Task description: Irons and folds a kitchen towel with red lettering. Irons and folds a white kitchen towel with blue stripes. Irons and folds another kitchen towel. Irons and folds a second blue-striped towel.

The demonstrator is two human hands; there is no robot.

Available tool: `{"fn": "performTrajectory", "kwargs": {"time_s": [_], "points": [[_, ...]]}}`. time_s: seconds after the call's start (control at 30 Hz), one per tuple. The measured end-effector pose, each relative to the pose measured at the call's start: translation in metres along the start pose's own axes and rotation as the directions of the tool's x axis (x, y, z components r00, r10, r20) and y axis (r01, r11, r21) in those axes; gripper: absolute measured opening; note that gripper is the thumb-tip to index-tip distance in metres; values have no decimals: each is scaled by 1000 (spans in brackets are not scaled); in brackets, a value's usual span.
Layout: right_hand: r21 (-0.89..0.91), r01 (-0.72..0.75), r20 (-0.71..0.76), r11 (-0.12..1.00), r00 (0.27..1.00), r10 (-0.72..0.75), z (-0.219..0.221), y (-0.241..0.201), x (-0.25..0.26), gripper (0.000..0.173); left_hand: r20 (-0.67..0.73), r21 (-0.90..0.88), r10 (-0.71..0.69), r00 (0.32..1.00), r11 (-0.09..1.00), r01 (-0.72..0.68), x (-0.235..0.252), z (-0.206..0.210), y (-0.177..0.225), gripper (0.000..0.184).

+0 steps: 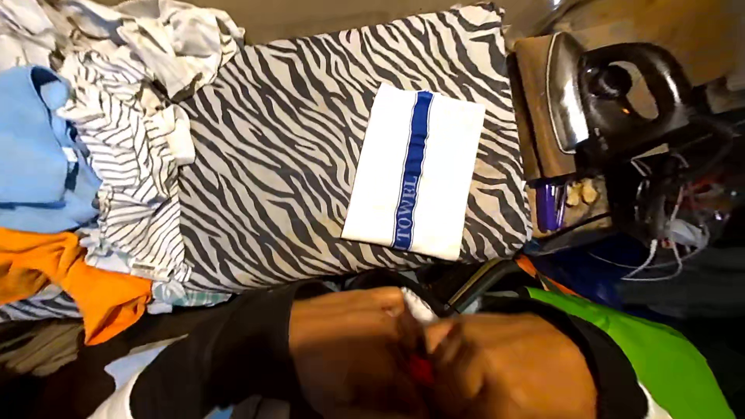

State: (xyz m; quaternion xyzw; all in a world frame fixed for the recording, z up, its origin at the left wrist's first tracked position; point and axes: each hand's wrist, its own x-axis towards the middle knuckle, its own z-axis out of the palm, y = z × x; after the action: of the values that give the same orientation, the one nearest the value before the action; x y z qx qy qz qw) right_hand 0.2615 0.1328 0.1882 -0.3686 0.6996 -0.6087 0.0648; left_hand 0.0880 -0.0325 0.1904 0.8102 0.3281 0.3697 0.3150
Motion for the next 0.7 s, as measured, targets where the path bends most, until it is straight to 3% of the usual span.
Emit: {"fn": "performTrajectory", "kwargs": {"time_s": [0.07,0.17,0.3,0.43,0.53,0.7], "points": [[-24,43,10,999,999,-43,-3,14,-4,54,13,21,4,1000,1000,-4,-2,1,2,36],[15,118,-83,993,990,-117,-1,27,-9,55,57,23,-41,998,999,40,-7,3,11,31],[26,120,-75,992,990,-117,1,23,0,53,92,77,-75,993,995,68,-18,2,27,29],[-100,-6,-22,995,1000,4,11,14,16,45,105,174,-131,986,978,111,-33,8,47,28],[-224,-95,83,970,990,117,22,2,23,49,116,196,-149,982,973,125,-41,14,53,29],[-155,-125,178,980,972,152,20,-7,19,55,70,257,-123,990,961,101,-49,24,64,29]]}}
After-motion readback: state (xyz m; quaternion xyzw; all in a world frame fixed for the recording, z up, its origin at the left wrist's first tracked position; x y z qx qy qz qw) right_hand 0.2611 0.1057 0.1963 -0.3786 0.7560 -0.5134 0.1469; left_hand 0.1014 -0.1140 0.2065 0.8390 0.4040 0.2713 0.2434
